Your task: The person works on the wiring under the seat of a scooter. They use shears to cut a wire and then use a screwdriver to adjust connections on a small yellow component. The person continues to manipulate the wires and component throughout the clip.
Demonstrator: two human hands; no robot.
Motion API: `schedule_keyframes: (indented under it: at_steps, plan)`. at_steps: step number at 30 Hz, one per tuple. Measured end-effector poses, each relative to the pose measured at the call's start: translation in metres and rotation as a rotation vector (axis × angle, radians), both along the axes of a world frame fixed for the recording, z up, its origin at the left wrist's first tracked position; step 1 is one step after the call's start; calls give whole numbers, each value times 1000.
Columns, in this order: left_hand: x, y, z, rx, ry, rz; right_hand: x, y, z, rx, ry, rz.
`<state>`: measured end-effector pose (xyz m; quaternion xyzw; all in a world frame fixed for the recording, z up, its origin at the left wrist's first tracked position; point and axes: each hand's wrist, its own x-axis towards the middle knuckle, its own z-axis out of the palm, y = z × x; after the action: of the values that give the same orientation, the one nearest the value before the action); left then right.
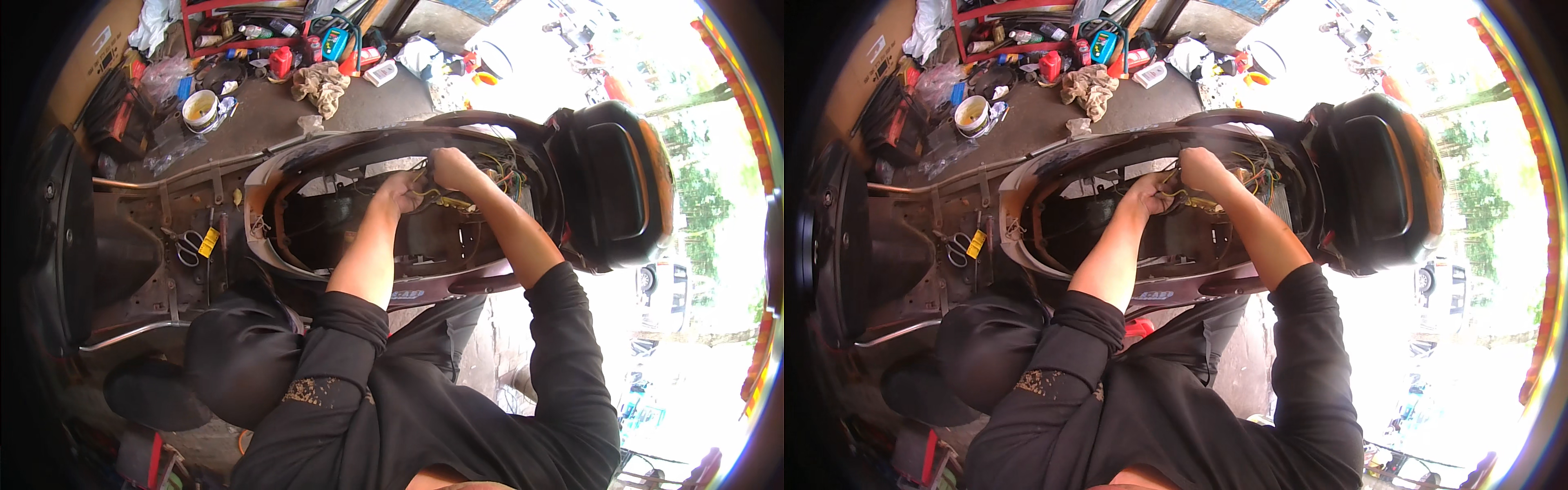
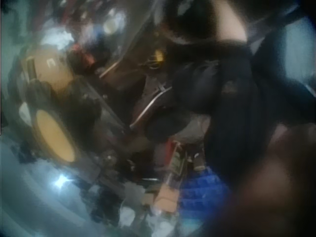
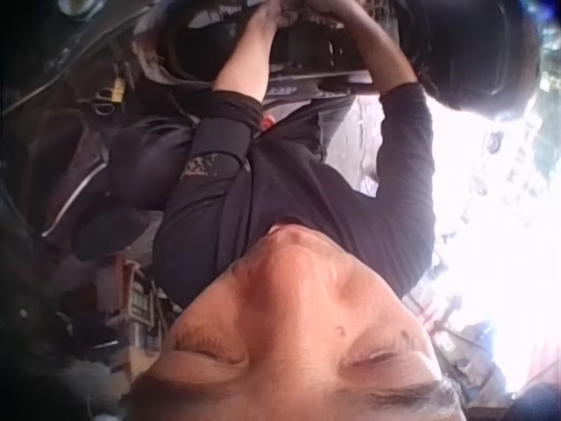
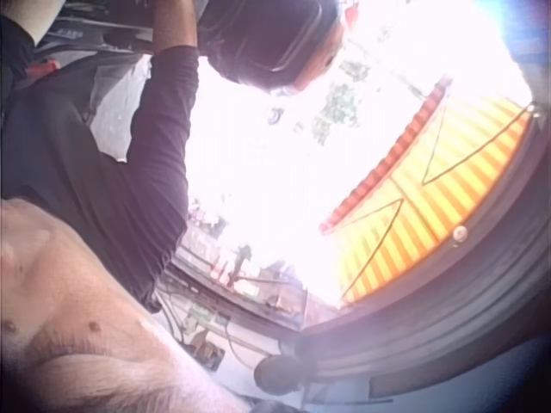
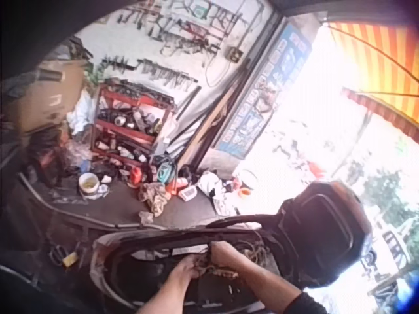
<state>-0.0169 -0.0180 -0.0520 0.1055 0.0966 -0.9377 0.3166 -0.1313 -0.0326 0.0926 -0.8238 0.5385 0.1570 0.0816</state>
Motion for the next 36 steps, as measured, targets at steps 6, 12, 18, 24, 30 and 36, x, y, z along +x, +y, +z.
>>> schedule_keyframes:
  at_steps: [6, 12, 18, 24, 30, 36]
  plan:
    - [-9, 10, 0, -25, -311, -91, 9, 12, 5, -99, -141, -19]
    - [16, 14, 7, -32, -148, 140, 13, 11, 6, -164, -272, -159]
    - [17, 21, 34, -14, -305, 403, 13, 6, 8, -153, -228, -212]
    - [13, 21, 38, -138, -436, 373, 12, 5, 3, -206, -295, -169]
    - [14, 19, 31, -214, -387, 304, 13, 9, 10, -151, -303, -116]
    - [13, 17, 31, -186, -429, 244, 10, 0, 0, -193, -199, -193]
